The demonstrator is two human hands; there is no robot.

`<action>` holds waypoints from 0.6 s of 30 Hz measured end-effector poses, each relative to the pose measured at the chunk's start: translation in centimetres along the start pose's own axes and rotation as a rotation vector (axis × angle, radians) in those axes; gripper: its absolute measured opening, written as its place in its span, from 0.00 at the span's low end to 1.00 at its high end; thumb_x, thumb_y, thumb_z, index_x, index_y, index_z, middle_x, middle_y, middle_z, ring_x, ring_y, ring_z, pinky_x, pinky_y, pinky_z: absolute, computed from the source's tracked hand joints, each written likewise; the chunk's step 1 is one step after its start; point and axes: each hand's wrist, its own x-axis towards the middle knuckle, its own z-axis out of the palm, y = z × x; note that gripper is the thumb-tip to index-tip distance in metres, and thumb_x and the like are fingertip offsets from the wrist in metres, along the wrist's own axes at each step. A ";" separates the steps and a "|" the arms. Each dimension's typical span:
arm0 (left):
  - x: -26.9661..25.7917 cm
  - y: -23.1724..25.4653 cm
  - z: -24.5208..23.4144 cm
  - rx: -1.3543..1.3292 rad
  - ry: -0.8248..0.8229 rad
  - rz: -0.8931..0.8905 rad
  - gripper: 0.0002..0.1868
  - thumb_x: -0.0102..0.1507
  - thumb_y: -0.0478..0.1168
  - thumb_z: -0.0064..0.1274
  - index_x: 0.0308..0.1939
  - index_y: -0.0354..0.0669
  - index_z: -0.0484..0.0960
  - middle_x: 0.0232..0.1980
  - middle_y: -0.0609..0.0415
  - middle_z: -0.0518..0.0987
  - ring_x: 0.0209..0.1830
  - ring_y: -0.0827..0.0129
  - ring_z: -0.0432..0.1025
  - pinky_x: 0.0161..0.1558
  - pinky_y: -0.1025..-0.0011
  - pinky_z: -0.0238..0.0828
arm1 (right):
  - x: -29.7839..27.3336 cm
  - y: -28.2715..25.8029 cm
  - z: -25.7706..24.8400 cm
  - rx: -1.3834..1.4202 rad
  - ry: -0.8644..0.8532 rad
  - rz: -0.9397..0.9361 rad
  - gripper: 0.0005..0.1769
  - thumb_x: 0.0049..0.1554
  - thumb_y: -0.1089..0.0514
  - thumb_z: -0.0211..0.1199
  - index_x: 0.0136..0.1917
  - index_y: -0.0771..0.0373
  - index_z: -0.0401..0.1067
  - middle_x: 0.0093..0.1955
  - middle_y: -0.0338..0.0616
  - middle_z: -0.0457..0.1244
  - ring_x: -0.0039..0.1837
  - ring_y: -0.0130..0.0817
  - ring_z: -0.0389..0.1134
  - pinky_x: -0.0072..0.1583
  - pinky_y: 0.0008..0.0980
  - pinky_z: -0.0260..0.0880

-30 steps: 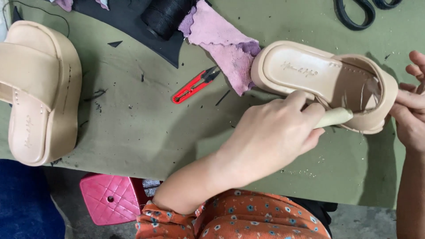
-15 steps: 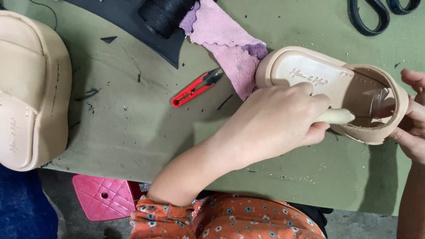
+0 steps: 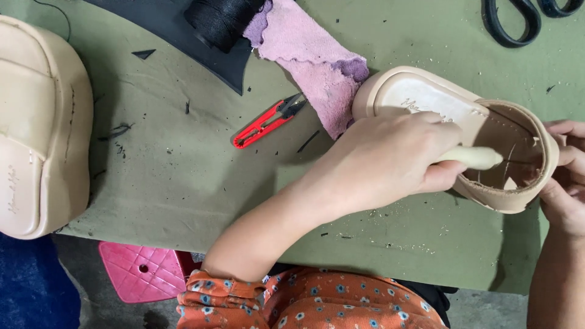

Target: The person is sewing a beige platform slide sandal using a needle and thread. They use a stitching awl to create holes in the sole and upper, then pull the thread through to stitch the parts together. The person trims the excess thread with a utility knife and inspects the finished stitching.

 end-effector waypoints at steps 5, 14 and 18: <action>0.3 0.1 0.8 -0.039 0.073 0.077 0.09 0.52 0.40 0.40 0.19 0.40 0.66 0.15 0.56 0.67 0.12 0.66 0.63 0.16 0.67 0.56 | -0.1 -0.4 1.3 0.028 0.108 0.076 0.12 0.48 0.56 0.51 0.44 0.64 0.59 0.63 0.49 0.46 0.65 0.39 0.50 0.69 0.33 0.53; 0.0 0.4 0.2 0.068 0.024 -0.060 0.09 0.50 0.39 0.40 0.16 0.41 0.68 0.12 0.53 0.69 0.12 0.60 0.64 0.14 0.61 0.56 | -0.1 -0.4 2.1 0.120 0.164 0.070 0.07 0.48 0.57 0.52 0.42 0.57 0.59 0.61 0.44 0.47 0.64 0.36 0.51 0.71 0.34 0.56; 0.1 0.5 0.4 0.093 0.006 -0.098 0.11 0.51 0.41 0.39 0.16 0.39 0.67 0.15 0.53 0.69 0.15 0.58 0.65 0.12 0.58 0.56 | -1.4 0.9 2.0 0.172 0.253 0.089 0.02 0.50 0.60 0.48 0.38 0.53 0.58 0.66 0.44 0.46 0.63 0.29 0.50 0.73 0.33 0.52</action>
